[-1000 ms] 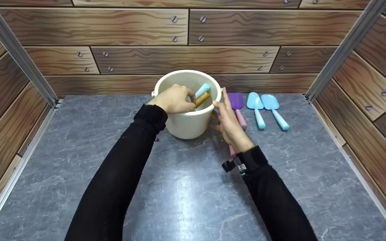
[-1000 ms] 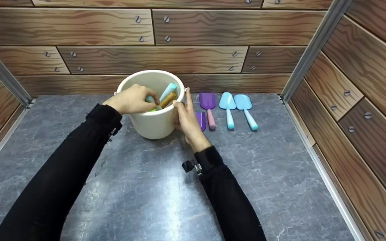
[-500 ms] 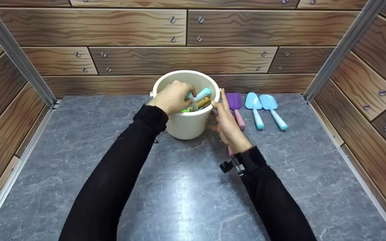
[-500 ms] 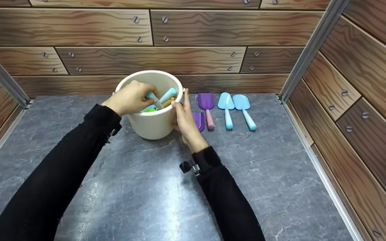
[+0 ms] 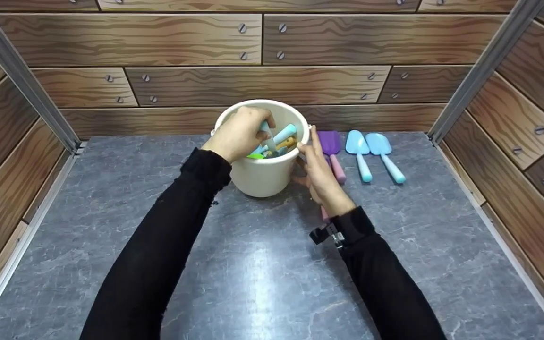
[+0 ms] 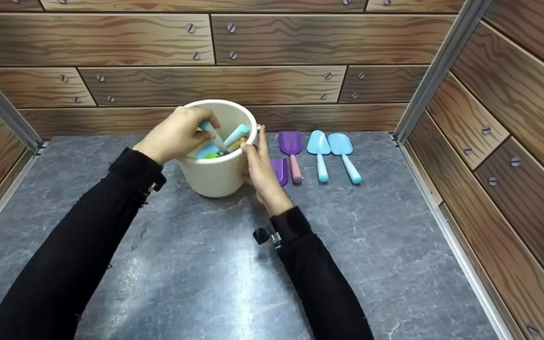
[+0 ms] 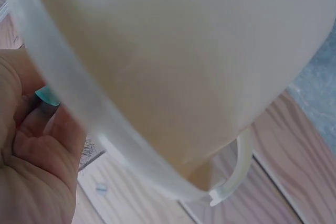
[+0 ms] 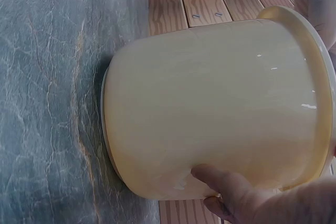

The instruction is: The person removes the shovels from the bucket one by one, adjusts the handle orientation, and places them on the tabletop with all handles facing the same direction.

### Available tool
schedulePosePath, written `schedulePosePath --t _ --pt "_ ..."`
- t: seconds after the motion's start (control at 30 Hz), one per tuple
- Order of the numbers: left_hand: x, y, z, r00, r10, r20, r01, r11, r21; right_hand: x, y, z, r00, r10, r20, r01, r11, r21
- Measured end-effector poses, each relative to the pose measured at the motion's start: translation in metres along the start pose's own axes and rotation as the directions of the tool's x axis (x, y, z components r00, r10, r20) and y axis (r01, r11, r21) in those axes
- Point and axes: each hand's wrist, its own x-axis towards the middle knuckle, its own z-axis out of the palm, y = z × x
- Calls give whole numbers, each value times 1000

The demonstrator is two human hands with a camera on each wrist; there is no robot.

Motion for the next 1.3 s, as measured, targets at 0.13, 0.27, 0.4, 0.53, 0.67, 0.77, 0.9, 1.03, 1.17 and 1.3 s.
schedulePosePath --t 0.13,0.27,0.4,0.53,0.67,0.77,0.9,1.03,1.17,1.3 --pt "-4 4 -7 1000 11 -18 -10 1000 18 0 0 1 1000 -3 -7 3 1000 -8" --pt "-7 7 -14 1000 6 -29 -5 1000 21 0 0 1 1000 -5 -9 5 1000 -14" --pt "-11 7 -21 999 4 -34 -3 1000 16 1 0 0 1000 -10 -11 10 1000 -14" --pt "-16 6 -26 998 28 -51 -27 1000 10 1 0 0 1000 -11 -16 11 1000 -18" --pt "-22 4 -31 996 49 -73 -48 999 7 1 -1 0 1000 -7 -21 6 1000 -25" --pt "-25 3 -34 994 57 -93 -57 998 6 1 -1 0 1000 -6 -21 6 1000 -27" --pt "-30 4 -39 990 69 -126 -69 998 9 1 1 0 1000 -6 -15 6 1000 -28" --pt "-36 5 -44 984 79 -157 -77 997 20 1 2 0 1000 -7 -16 7 1000 -30" --pt "-42 6 -48 977 94 -193 -90 996 29 -1 1 0 1000 -9 -24 8 1000 -29" --pt "-48 5 -51 963 116 -243 -110 993 35 0 1 0 1000 -8 -28 7 999 -32"
